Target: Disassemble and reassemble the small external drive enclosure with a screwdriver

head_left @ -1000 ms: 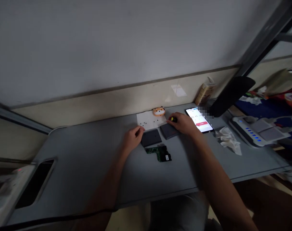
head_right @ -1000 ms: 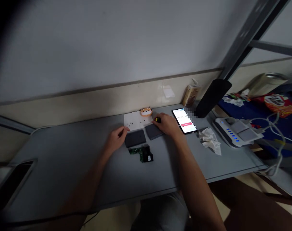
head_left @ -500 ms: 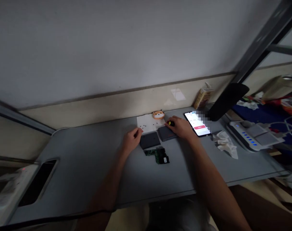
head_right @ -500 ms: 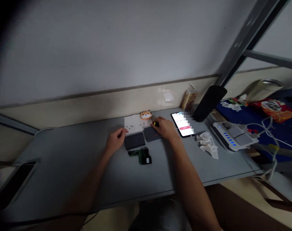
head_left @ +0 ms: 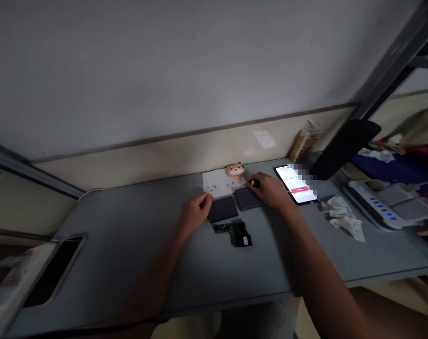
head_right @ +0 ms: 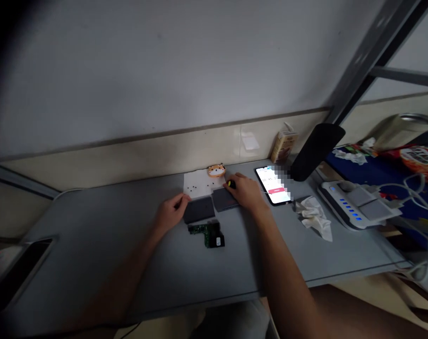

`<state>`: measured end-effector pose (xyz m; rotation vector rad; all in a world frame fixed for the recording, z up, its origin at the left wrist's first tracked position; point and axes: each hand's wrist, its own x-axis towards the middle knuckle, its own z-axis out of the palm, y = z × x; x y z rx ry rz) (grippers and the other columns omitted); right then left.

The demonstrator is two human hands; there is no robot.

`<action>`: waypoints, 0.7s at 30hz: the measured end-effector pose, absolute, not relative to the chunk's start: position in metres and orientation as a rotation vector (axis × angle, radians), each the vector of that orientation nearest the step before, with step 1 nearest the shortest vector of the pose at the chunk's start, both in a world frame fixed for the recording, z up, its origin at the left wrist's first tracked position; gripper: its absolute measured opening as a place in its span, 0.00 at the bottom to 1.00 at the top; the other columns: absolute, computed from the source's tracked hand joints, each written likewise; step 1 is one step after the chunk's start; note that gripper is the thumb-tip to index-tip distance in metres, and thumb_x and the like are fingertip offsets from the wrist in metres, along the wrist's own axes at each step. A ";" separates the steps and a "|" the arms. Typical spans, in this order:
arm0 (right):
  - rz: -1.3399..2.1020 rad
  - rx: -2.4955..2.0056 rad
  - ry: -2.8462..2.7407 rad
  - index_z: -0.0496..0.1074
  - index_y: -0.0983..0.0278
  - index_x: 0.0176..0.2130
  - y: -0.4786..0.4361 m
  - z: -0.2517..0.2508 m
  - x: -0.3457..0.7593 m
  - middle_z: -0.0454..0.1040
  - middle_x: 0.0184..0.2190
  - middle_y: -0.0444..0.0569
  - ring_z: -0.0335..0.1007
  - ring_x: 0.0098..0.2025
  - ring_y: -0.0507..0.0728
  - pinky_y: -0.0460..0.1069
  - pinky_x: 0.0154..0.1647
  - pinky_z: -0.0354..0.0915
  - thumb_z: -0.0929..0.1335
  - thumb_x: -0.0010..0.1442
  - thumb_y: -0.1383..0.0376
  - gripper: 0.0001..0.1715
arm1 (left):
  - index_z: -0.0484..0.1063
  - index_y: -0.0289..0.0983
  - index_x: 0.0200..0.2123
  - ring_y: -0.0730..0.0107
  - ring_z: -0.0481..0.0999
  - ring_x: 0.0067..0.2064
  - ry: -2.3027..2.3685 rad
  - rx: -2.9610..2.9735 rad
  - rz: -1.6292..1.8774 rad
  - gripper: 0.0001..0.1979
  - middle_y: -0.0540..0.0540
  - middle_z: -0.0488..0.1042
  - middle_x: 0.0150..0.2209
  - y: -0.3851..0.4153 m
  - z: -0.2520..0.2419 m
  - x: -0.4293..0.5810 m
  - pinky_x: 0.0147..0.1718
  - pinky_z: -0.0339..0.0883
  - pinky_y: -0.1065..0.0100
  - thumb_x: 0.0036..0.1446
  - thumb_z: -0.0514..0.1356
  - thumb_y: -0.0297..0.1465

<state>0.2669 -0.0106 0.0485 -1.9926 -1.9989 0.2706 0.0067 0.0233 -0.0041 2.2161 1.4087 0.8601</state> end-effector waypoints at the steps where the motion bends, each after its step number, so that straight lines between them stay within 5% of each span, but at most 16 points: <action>1: 0.260 -1.982 -1.995 0.79 0.60 0.44 -0.010 0.047 0.267 0.80 0.45 0.54 0.77 0.40 0.61 0.51 0.34 0.61 0.64 0.70 0.58 0.16 | 0.76 0.39 0.29 0.73 0.69 0.24 1.417 2.196 0.872 0.18 0.51 0.74 0.22 0.023 -0.004 0.007 0.27 0.60 0.74 0.64 0.52 0.39; 8: 0.203 -1.958 -1.954 0.79 0.60 0.42 -0.008 0.040 0.266 0.80 0.44 0.53 0.77 0.40 0.60 0.50 0.35 0.61 0.64 0.70 0.58 0.16 | 0.78 0.39 0.34 0.71 0.75 0.27 1.385 2.151 0.876 0.17 0.50 0.79 0.27 0.009 -0.001 -0.002 0.29 0.64 0.74 0.65 0.51 0.37; 17: 0.204 -1.931 -1.952 0.79 0.60 0.40 -0.010 0.037 0.271 0.80 0.42 0.51 0.75 0.37 0.58 0.49 0.35 0.61 0.65 0.69 0.58 0.14 | 0.80 0.42 0.40 0.73 0.67 0.20 1.275 2.398 0.731 0.14 0.52 0.76 0.23 0.000 -0.007 -0.007 0.25 0.60 0.72 0.64 0.54 0.34; 21: 0.173 -1.923 -1.955 0.79 0.60 0.41 -0.010 0.033 0.271 0.80 0.41 0.51 0.75 0.37 0.58 0.50 0.35 0.61 0.65 0.69 0.58 0.14 | 0.79 0.42 0.38 0.71 0.74 0.25 1.286 2.355 0.705 0.13 0.50 0.81 0.29 0.000 -0.007 -0.011 0.29 0.65 0.72 0.64 0.53 0.33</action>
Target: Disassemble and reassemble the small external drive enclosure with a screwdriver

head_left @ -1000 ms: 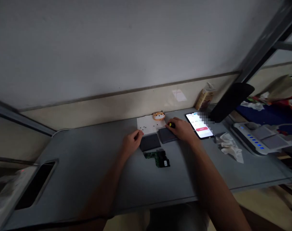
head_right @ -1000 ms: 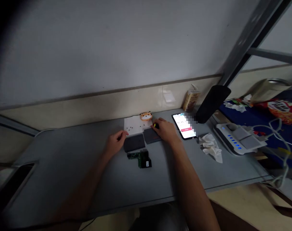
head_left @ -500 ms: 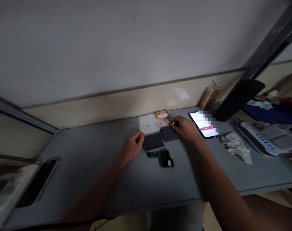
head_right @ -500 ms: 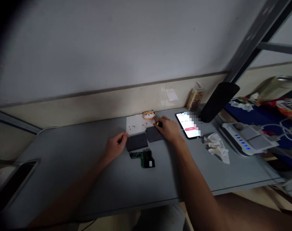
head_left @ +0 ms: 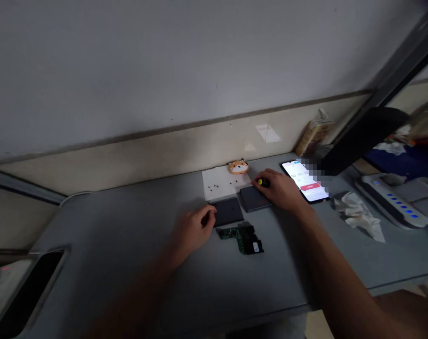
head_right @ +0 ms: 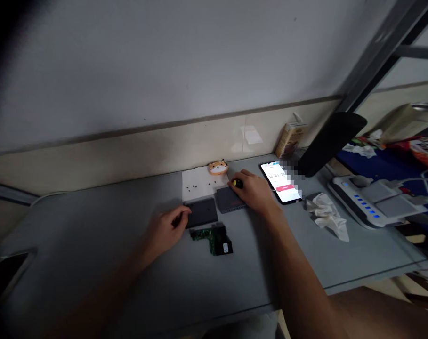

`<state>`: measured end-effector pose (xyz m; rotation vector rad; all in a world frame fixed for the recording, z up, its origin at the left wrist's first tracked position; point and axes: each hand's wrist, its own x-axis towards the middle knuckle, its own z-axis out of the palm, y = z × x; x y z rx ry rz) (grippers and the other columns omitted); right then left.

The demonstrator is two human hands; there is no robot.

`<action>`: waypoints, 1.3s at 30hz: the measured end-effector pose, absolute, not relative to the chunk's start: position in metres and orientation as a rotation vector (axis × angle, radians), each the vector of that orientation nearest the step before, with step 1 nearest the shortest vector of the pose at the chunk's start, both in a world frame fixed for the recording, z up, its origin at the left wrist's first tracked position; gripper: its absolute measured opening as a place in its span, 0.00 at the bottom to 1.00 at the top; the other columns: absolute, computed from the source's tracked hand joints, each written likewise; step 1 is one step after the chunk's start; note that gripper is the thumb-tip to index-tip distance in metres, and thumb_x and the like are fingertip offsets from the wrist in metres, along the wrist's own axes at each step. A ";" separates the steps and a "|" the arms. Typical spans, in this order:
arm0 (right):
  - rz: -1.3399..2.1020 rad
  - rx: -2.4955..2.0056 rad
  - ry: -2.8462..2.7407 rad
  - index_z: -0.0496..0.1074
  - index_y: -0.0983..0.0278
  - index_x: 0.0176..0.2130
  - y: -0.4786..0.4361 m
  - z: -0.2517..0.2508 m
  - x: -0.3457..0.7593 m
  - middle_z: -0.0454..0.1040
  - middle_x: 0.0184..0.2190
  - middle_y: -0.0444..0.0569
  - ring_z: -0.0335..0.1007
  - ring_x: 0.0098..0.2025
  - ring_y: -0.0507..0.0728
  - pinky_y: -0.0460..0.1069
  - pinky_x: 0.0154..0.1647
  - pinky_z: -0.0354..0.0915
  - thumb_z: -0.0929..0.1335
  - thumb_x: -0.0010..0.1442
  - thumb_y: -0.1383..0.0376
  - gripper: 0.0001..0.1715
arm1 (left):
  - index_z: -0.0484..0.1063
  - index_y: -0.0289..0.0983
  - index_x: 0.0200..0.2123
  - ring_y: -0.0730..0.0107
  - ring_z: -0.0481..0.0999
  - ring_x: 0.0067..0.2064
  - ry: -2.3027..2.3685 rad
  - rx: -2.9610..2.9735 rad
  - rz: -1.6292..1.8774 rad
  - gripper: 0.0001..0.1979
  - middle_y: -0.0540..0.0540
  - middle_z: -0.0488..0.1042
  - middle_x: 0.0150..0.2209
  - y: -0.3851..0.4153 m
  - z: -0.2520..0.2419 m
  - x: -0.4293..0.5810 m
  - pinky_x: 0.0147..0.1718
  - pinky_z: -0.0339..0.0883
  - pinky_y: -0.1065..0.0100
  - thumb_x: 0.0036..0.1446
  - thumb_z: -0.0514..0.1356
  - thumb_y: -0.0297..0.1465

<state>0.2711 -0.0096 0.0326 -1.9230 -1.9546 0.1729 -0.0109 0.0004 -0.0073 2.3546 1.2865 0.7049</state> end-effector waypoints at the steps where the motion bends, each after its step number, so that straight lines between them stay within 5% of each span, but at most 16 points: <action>1: 0.174 -1.929 -1.952 0.79 0.60 0.40 -0.010 0.032 0.271 0.79 0.41 0.51 0.75 0.37 0.59 0.50 0.35 0.61 0.65 0.69 0.58 0.14 | 0.79 0.42 0.38 0.70 0.76 0.27 1.280 2.346 0.716 0.13 0.49 0.82 0.31 0.000 -0.007 -0.012 0.30 0.66 0.72 0.64 0.53 0.33; 8: 0.158 -1.942 -1.912 0.79 0.59 0.39 -0.009 0.032 0.269 0.80 0.41 0.51 0.77 0.38 0.59 0.50 0.34 0.62 0.66 0.67 0.59 0.12 | 0.78 0.43 0.41 0.66 0.82 0.37 1.172 2.357 0.770 0.12 0.48 0.84 0.38 -0.003 -0.008 -0.015 0.38 0.73 0.69 0.66 0.54 0.29; 39: 0.140 -1.987 -1.965 0.79 0.59 0.42 -0.011 0.038 0.257 0.80 0.43 0.52 0.74 0.36 0.59 0.50 0.32 0.57 0.65 0.69 0.58 0.14 | 0.78 0.42 0.42 0.68 0.81 0.37 1.170 2.370 0.779 0.12 0.48 0.82 0.38 -0.003 -0.014 -0.017 0.39 0.72 0.70 0.65 0.54 0.29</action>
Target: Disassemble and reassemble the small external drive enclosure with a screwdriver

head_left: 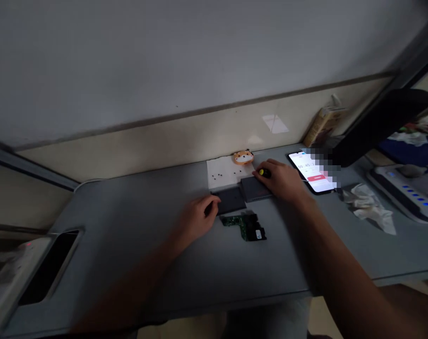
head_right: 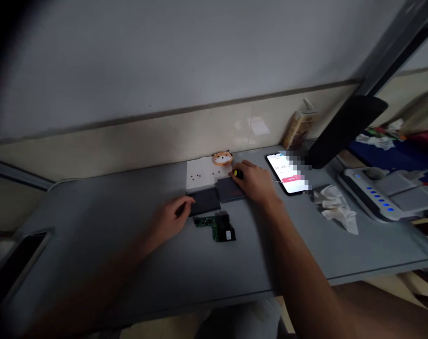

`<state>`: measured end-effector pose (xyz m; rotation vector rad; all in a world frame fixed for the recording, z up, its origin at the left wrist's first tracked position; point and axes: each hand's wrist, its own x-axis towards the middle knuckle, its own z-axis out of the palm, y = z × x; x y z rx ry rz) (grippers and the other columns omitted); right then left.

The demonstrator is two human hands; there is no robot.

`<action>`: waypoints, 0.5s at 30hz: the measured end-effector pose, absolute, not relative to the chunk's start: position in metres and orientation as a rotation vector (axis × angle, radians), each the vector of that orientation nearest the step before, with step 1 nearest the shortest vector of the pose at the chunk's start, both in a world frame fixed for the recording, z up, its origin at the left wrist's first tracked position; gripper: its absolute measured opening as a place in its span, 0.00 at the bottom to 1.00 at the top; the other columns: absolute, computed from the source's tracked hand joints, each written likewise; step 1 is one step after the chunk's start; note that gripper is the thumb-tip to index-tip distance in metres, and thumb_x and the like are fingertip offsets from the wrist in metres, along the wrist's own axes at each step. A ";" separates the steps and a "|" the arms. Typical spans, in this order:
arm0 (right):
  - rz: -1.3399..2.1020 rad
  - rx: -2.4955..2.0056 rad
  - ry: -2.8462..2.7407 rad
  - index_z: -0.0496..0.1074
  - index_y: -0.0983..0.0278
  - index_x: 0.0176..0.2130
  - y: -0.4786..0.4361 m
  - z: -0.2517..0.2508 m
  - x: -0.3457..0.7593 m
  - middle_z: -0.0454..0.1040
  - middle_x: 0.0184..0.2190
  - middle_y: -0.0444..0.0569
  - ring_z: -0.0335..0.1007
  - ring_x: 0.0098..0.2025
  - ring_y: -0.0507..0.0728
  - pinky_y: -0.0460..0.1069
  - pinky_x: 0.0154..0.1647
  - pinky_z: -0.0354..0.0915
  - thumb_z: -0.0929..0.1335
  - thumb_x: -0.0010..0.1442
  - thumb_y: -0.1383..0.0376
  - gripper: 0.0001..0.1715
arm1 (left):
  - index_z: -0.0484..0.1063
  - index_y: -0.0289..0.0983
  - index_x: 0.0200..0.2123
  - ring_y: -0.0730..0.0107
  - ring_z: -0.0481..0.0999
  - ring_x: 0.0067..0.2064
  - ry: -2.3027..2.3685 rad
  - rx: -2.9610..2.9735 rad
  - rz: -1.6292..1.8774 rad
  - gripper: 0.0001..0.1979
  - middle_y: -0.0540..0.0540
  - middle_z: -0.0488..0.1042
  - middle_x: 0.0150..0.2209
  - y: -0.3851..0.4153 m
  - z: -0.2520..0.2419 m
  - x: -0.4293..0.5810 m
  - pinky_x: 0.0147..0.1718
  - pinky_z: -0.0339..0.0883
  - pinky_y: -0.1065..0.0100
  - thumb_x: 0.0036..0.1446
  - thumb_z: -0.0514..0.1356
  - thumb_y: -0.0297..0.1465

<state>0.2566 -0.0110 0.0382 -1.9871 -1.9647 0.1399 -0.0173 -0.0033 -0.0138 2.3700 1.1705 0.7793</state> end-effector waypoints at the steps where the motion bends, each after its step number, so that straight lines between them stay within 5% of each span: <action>1: 0.143 -1.982 -1.968 0.79 0.59 0.42 -0.011 0.038 0.257 0.80 0.43 0.52 0.74 0.37 0.59 0.50 0.33 0.57 0.65 0.69 0.58 0.14 | 0.78 0.42 0.42 0.68 0.81 0.37 1.165 2.375 0.785 0.12 0.48 0.82 0.37 -0.003 -0.014 -0.017 0.39 0.72 0.70 0.65 0.54 0.29; 15: 0.048 -1.959 -1.946 0.80 0.60 0.39 -0.009 0.030 0.258 0.79 0.40 0.52 0.74 0.36 0.58 0.50 0.29 0.50 0.65 0.69 0.50 0.21 | 0.78 0.40 0.38 0.73 0.67 0.22 1.507 2.180 0.947 0.14 0.53 0.70 0.21 -0.003 -0.005 -0.014 0.26 0.58 0.72 0.64 0.52 0.35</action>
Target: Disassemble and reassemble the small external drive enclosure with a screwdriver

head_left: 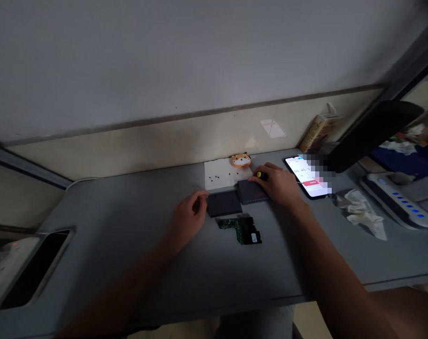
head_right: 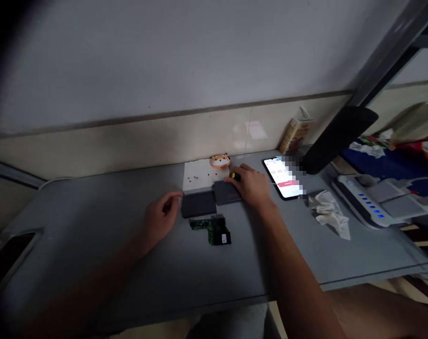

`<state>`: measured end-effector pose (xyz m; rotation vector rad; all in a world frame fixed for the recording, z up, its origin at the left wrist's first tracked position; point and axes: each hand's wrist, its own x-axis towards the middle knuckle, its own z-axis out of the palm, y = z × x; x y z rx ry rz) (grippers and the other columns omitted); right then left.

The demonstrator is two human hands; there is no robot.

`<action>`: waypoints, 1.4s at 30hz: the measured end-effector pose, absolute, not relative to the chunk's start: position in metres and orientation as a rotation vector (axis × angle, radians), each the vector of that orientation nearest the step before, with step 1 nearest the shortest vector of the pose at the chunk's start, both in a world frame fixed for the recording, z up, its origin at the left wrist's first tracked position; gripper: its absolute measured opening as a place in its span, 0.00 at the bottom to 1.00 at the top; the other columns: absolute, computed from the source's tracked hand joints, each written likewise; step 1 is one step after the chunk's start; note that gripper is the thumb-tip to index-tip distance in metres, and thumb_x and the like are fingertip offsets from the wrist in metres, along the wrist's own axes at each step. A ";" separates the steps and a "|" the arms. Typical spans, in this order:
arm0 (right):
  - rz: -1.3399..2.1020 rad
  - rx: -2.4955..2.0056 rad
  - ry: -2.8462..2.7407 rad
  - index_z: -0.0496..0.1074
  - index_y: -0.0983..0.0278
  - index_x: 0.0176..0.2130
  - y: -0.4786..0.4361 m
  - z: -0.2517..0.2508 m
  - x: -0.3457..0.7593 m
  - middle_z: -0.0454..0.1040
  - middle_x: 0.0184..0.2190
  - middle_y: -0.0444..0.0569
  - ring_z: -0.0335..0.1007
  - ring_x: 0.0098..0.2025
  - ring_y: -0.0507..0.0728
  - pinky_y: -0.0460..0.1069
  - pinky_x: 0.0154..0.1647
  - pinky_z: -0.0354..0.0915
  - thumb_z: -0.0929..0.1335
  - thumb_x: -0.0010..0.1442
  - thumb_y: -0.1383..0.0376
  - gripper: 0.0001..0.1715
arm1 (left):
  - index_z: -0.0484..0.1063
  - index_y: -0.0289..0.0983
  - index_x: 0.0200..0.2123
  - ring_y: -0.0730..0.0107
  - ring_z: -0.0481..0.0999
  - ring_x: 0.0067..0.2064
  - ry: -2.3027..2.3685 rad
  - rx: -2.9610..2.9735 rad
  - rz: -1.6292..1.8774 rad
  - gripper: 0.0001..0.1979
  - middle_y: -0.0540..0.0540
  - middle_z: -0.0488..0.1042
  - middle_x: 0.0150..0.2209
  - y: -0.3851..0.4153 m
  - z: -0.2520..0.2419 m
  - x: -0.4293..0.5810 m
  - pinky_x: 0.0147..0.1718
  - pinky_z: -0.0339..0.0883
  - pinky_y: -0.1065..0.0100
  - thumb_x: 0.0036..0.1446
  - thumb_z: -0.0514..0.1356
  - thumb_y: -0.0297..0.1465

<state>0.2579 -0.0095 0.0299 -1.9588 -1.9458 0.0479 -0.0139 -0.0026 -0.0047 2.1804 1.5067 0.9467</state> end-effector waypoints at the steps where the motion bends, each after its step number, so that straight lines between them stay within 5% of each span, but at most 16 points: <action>1: 0.048 -1.967 -1.941 0.80 0.60 0.39 -0.009 0.030 0.258 0.79 0.40 0.52 0.74 0.35 0.58 0.50 0.29 0.50 0.65 0.69 0.49 0.21 | 0.77 0.40 0.37 0.72 0.68 0.23 1.554 2.162 0.939 0.13 0.53 0.70 0.21 -0.002 -0.004 -0.014 0.26 0.58 0.72 0.63 0.53 0.35; 6: 0.024 -1.985 -1.915 0.80 0.60 0.39 -0.008 0.029 0.260 0.79 0.39 0.53 0.72 0.33 0.58 0.50 0.30 0.51 0.65 0.69 0.49 0.22 | 0.72 0.39 0.31 0.71 0.67 0.24 1.772 2.072 0.810 0.10 0.52 0.68 0.21 -0.003 0.004 -0.011 0.26 0.52 0.71 0.61 0.54 0.34; 15: 0.073 -1.907 -1.919 0.80 0.61 0.37 -0.007 0.027 0.269 0.79 0.37 0.52 0.73 0.34 0.59 0.50 0.34 0.58 0.68 0.68 0.56 0.15 | 0.50 0.40 0.19 0.74 0.54 0.20 1.598 2.243 0.649 0.22 0.53 0.54 0.17 -0.007 0.004 -0.009 0.25 0.44 0.67 0.62 0.49 0.43; 42: 0.135 -1.865 -1.872 0.77 0.61 0.35 -0.006 0.025 0.270 0.79 0.36 0.52 0.73 0.35 0.59 0.51 0.35 0.60 0.67 0.67 0.58 0.13 | 0.50 0.39 0.17 0.74 0.55 0.20 1.589 2.215 0.685 0.23 0.52 0.54 0.16 -0.006 0.004 -0.009 0.25 0.44 0.67 0.60 0.52 0.42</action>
